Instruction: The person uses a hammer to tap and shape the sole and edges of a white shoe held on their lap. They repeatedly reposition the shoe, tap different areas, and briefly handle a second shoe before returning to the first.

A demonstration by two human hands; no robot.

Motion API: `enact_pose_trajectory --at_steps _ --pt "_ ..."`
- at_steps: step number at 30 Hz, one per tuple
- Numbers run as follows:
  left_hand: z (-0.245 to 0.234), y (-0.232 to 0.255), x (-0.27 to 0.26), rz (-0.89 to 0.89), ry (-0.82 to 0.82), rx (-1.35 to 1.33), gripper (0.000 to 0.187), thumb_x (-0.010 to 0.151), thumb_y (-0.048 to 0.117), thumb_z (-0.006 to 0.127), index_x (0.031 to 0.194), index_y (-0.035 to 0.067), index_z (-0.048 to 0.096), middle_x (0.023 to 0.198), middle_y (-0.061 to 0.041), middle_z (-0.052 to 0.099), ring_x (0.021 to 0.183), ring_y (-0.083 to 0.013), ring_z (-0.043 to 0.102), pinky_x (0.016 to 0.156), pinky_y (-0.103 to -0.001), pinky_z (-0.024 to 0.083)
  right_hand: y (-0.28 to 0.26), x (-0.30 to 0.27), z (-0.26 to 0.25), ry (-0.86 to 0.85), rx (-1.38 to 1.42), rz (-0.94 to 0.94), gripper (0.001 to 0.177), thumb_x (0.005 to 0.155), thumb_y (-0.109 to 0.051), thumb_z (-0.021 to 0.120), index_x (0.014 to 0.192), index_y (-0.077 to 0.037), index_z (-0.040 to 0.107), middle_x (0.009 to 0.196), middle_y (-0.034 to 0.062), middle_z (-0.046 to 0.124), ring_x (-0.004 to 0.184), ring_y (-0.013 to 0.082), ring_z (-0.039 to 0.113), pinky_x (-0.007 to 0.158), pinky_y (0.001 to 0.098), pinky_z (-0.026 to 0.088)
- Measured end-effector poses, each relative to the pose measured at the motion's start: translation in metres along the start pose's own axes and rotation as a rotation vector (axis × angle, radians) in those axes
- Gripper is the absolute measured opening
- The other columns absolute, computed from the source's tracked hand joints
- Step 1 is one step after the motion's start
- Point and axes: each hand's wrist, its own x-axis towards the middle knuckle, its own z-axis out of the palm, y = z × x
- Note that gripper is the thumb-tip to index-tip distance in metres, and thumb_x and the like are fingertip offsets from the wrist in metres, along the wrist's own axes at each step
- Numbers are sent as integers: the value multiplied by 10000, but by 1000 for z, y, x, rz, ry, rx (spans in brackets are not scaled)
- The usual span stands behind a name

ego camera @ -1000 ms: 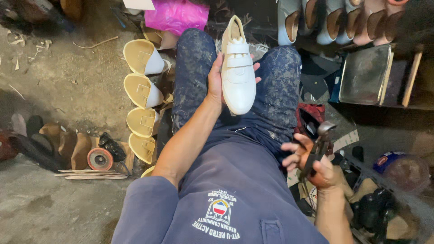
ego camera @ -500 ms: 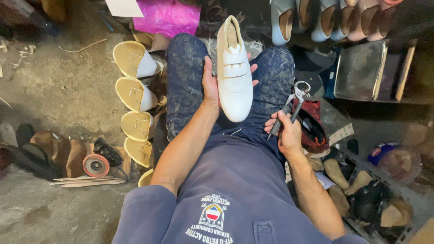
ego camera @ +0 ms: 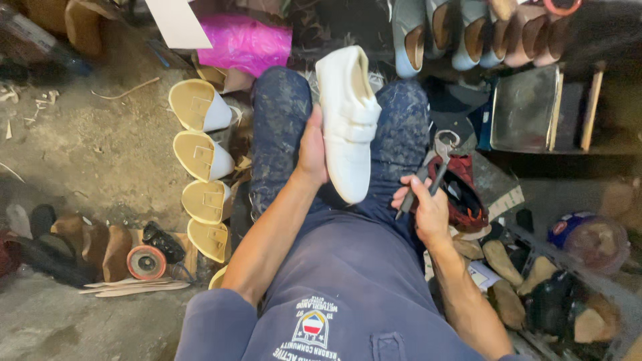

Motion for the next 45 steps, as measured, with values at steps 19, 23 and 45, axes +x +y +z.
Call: enact_pose_trajectory --at_steps 19,23,45 --pt "31 32 -35 687 96 1658 323 1007 275 590 1300 186 691 1061 -36 707 791 -198 702 670 -315 577 -72 90 62 -116 -348 -446 306 884 -149 841 1115 -42 673 956 121 716 873 192 731 753 350 597" --pt "56 34 -19 578 16 1532 469 846 311 771 1223 105 584 1336 -129 589 1139 -320 663 876 -371 590 -82 82 55 -97 -415 -508 275 873 -132 828 1108 -72 697 904 135 719 836 235 734 728 386 571" --pt "95 24 -75 806 -571 1815 1035 668 20 777 1583 124 305 1508 -244 384 1438 -465 461 1264 -584 364 -186 -94 -27 -628 -810 187 559 950 -363 498 1456 -129 542 1311 0 778 1227 92 709 1084 293 482"
